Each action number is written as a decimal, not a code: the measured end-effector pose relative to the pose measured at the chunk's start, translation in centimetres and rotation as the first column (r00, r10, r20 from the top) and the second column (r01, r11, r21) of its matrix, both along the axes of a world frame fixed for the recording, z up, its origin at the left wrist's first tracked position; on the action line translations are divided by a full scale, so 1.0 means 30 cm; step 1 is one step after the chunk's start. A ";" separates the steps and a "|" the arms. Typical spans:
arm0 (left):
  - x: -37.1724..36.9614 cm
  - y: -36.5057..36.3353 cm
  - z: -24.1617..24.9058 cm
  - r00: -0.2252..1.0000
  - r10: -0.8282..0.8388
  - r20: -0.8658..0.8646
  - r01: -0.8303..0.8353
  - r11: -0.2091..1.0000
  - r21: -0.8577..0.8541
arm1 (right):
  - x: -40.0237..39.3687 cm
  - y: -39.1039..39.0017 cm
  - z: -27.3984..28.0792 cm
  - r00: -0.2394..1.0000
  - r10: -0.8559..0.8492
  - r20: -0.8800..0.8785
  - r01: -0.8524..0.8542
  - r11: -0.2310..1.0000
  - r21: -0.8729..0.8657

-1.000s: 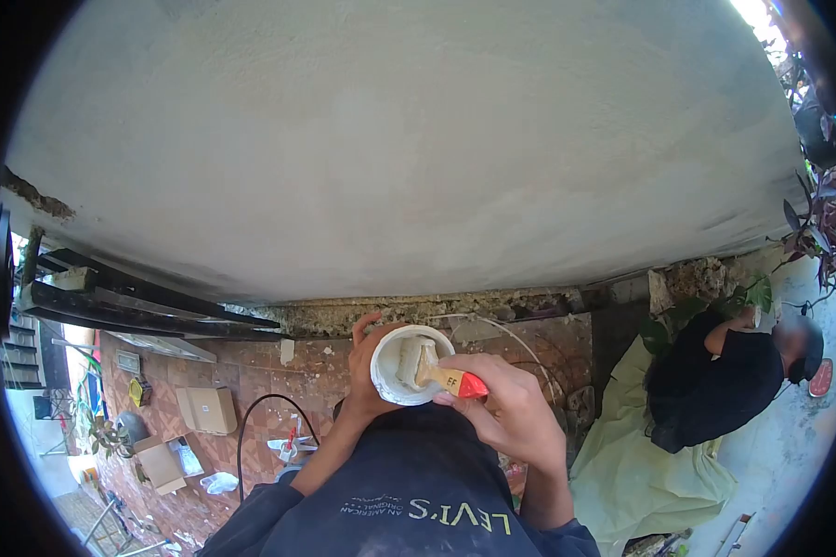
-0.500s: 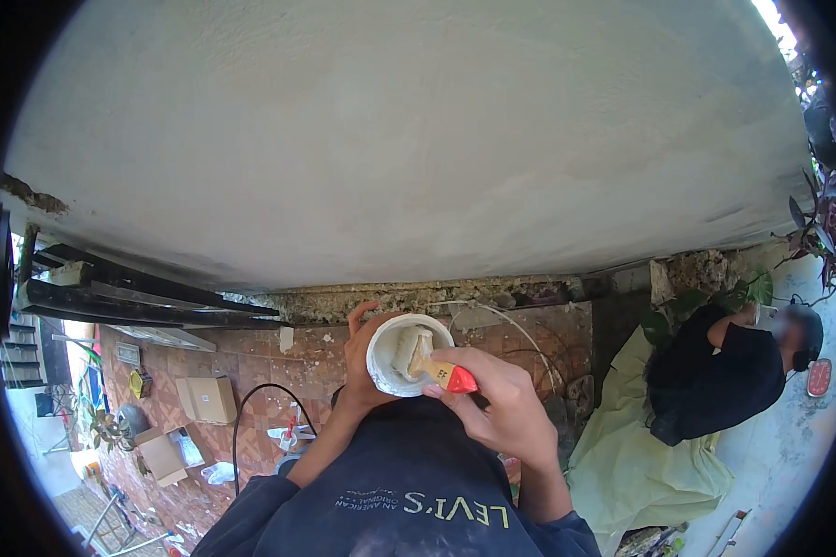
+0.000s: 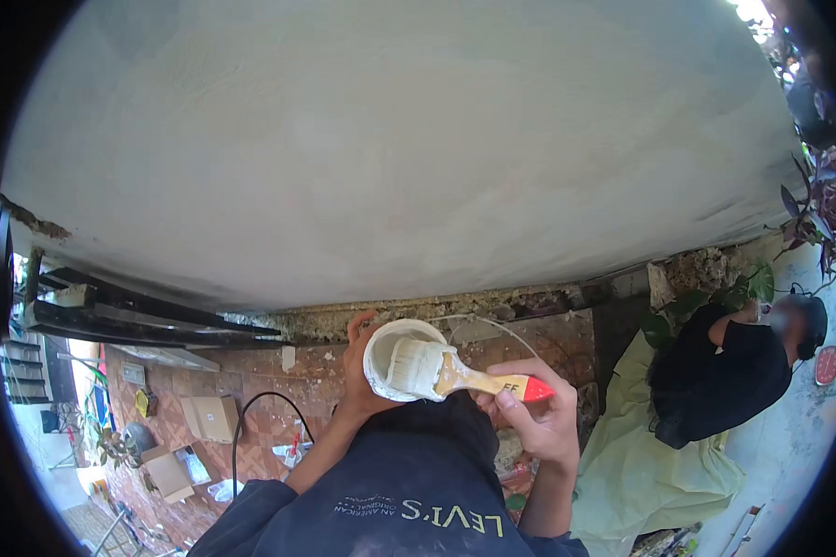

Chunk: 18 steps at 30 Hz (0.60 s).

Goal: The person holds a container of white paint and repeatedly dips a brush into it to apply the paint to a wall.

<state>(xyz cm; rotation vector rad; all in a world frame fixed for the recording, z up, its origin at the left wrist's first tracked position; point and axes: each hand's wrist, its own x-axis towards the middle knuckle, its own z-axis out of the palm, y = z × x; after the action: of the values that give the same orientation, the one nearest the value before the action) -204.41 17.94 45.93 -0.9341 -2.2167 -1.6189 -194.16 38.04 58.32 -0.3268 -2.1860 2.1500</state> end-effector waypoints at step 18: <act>0.061 0.265 0.051 0.990 -0.086 -0.110 0.074 0.991 -0.108 | 0.103 0.264 0.188 0.868 0.215 0.448 -0.472 0.636 0.611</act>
<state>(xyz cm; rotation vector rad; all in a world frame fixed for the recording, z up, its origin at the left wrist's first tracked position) -202.58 25.89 47.44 -1.1278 -2.2286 -1.4552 -191.07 45.97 63.97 -0.2288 -3.2987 1.2094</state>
